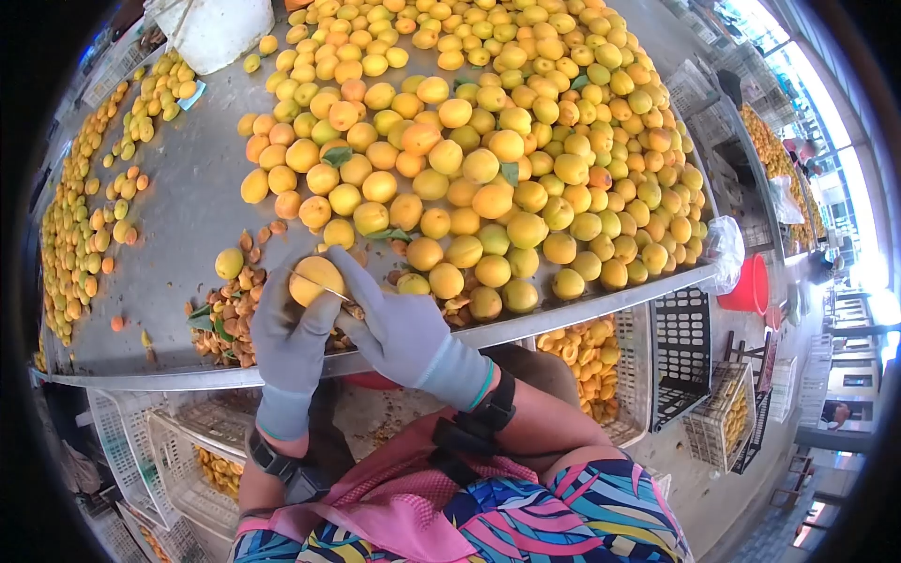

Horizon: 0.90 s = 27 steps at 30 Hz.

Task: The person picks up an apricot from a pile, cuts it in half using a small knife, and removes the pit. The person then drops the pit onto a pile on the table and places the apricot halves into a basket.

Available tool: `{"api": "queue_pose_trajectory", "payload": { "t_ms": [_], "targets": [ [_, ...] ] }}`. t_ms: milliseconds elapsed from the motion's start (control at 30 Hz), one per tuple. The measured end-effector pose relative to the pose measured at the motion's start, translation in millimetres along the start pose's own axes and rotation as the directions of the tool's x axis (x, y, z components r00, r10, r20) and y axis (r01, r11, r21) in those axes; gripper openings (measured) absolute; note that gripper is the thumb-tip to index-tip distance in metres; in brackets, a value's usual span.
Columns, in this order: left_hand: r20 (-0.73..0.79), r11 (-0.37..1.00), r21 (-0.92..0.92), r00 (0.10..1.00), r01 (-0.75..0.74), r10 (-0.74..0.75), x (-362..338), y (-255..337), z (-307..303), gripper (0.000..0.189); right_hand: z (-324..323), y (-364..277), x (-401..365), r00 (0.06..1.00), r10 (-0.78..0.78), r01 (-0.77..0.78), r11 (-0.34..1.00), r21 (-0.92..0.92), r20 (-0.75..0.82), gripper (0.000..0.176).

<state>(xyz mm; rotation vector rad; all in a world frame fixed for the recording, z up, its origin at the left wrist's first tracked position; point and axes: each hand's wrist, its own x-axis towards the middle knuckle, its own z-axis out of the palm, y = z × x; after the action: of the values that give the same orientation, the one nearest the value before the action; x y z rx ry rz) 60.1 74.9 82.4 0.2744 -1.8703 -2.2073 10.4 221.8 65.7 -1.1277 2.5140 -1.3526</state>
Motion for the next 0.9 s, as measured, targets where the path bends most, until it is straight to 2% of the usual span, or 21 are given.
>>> {"api": "queue_pose_trajectory", "payload": {
  "t_ms": [67,100,167,200,267,300,367,400,467,700,767,800,833,867,900],
  "targets": [
    [-0.035,0.988,0.13,0.996,-0.08,0.085,1,-3,-2,0.052,1,0,1,1.0,0.015,-0.015,1.0,0.014,0.01,0.074],
    [-0.034,0.988,0.132,0.996,-0.081,0.086,2,-1,-1,0.052,2,1,2,1.0,0.007,-0.007,1.0,0.025,0.0,0.074],
    [-0.035,0.99,-0.141,0.999,0.007,-0.012,4,3,3,0.051,3,0,2,1.0,-0.002,0.003,0.999,0.038,-0.006,0.075],
    [-0.035,0.99,-0.141,0.999,0.008,-0.013,4,-3,0,0.051,3,0,2,0.999,0.036,-0.036,0.999,0.01,0.01,0.075],
    [-0.038,0.908,-0.322,0.954,0.269,-0.296,3,-19,-7,0.049,1,-1,1,0.997,0.076,-0.076,0.997,-0.02,0.025,0.075],
    [-0.037,0.907,-0.324,0.954,0.269,-0.297,3,-14,-5,0.049,-2,-1,0,0.998,0.053,-0.053,0.998,-0.023,0.02,0.075],
    [-0.006,0.996,-0.038,0.997,0.078,-0.078,1,-2,-1,0.05,-4,-2,0,0.999,0.032,-0.031,0.999,-0.022,0.02,0.075],
    [-0.007,0.996,-0.037,0.997,0.082,-0.082,0,-2,-2,0.05,-5,-4,1,0.998,0.042,-0.042,0.999,-0.009,0.044,0.075],
    [-0.011,0.984,0.17,0.998,-0.059,0.062,1,-2,-4,0.052,-6,-4,1,0.997,0.056,-0.056,0.998,0.002,0.058,0.075],
    [-0.037,0.983,0.164,0.995,-0.085,0.092,8,-10,-2,0.047,3,-1,0,0.996,0.068,-0.072,0.995,0.069,0.059,0.074],
    [-0.049,0.955,0.296,0.998,-0.011,0.027,11,-8,-5,0.041,2,-3,0,0.996,0.063,-0.071,0.991,0.114,0.067,0.074],
    [-0.05,0.955,0.298,0.998,-0.008,0.024,11,-8,-5,0.041,-2,-8,1,0.984,0.131,-0.149,0.978,0.147,0.124,0.073],
    [-0.053,0.976,0.218,0.998,-0.011,0.023,11,-7,-3,0.039,-6,-11,2,0.964,0.195,-0.226,0.959,0.173,0.182,0.073],
    [-0.055,0.991,0.136,0.998,-0.014,0.022,11,-7,-1,0.036,-9,-11,2,0.964,0.195,-0.226,0.959,0.173,0.183,0.073],
    [-0.055,0.991,0.135,0.998,-0.014,0.021,11,-6,-1,0.036,-12,-10,3,0.972,0.156,-0.188,0.966,0.179,0.178,0.071]
  ]
}}
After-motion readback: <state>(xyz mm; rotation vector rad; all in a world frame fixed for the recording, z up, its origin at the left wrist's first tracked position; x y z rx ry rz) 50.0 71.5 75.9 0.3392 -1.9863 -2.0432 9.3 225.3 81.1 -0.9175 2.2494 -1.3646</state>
